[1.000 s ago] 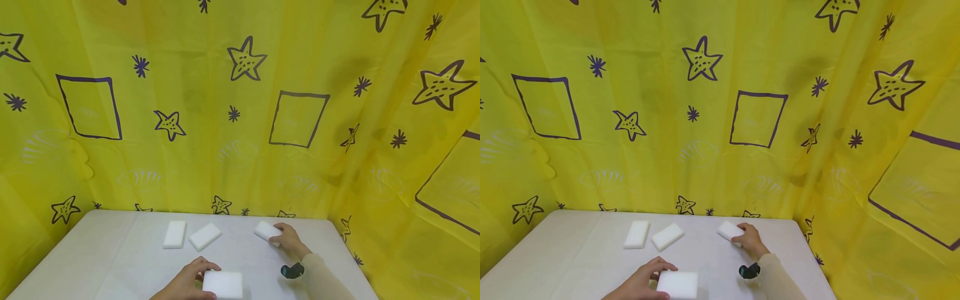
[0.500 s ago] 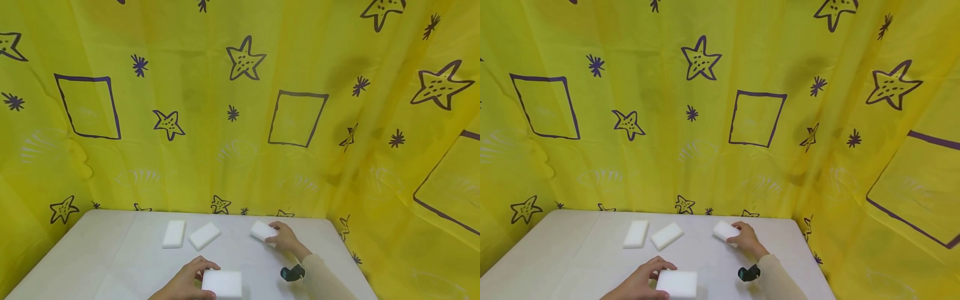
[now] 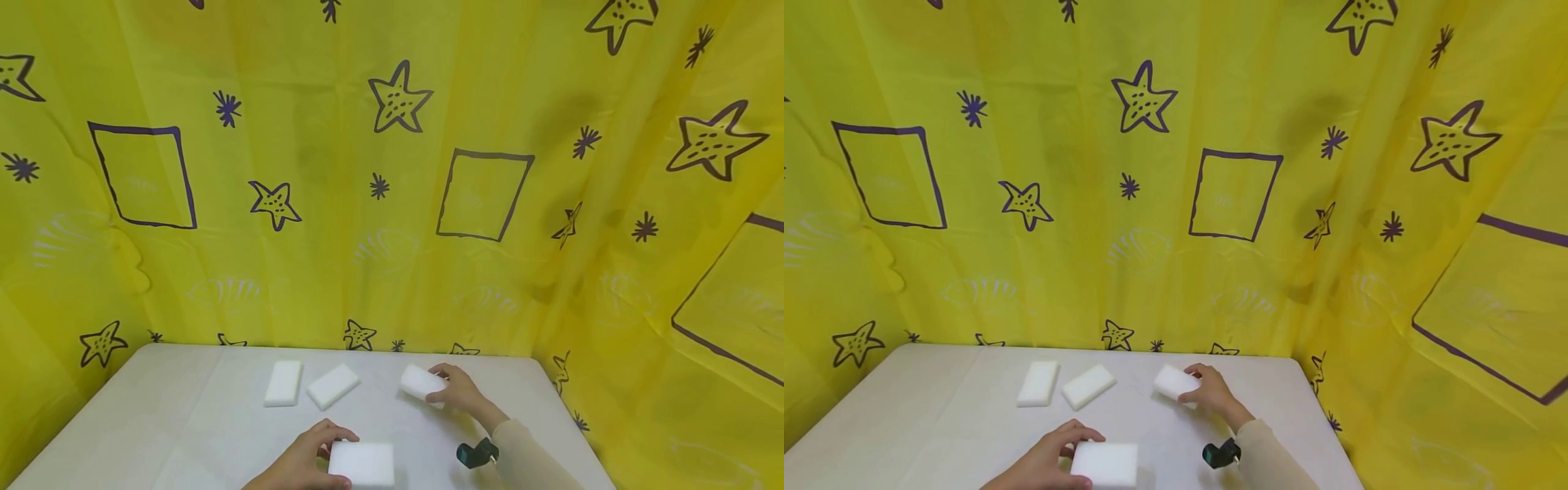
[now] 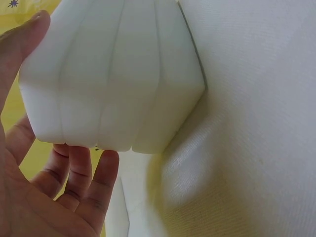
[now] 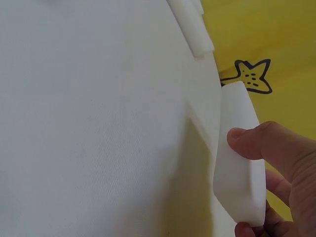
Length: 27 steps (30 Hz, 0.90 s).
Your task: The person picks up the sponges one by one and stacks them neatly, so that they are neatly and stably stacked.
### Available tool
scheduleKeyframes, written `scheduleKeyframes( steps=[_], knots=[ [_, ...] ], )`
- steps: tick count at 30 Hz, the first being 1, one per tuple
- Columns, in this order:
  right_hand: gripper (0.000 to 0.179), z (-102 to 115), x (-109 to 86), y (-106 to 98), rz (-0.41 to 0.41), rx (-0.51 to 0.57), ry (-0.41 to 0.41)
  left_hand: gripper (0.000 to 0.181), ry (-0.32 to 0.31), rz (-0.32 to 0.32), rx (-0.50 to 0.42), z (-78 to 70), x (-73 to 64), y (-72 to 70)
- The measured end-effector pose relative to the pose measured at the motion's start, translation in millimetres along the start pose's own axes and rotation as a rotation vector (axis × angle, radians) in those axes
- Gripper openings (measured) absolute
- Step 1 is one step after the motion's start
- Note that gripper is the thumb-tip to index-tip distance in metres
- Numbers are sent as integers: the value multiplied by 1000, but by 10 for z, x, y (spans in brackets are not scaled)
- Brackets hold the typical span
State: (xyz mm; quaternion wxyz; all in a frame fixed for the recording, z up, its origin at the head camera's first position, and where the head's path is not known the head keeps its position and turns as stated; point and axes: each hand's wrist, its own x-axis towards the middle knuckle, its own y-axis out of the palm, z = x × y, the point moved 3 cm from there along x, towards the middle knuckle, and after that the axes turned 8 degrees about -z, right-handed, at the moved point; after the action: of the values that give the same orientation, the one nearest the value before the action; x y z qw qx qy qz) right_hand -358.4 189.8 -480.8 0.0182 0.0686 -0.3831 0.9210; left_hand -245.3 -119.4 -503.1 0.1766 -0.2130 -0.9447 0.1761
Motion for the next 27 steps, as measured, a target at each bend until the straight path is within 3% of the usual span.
scheduleKeyframes(
  steps=[15, 22, 27],
  knots=[
    [54, 215, -154, 67, 46, 13, -133, 50, 34, 16, -28, -16, -15, -3],
    [55, 337, -251, 65, 84, 44, -169, 50, -8, 17, -44, -21, -10, -3],
    [55, 412, -312, 62, 107, 65, -189, 50, 8, 14, -33, -25, -11, 5]
  ],
)
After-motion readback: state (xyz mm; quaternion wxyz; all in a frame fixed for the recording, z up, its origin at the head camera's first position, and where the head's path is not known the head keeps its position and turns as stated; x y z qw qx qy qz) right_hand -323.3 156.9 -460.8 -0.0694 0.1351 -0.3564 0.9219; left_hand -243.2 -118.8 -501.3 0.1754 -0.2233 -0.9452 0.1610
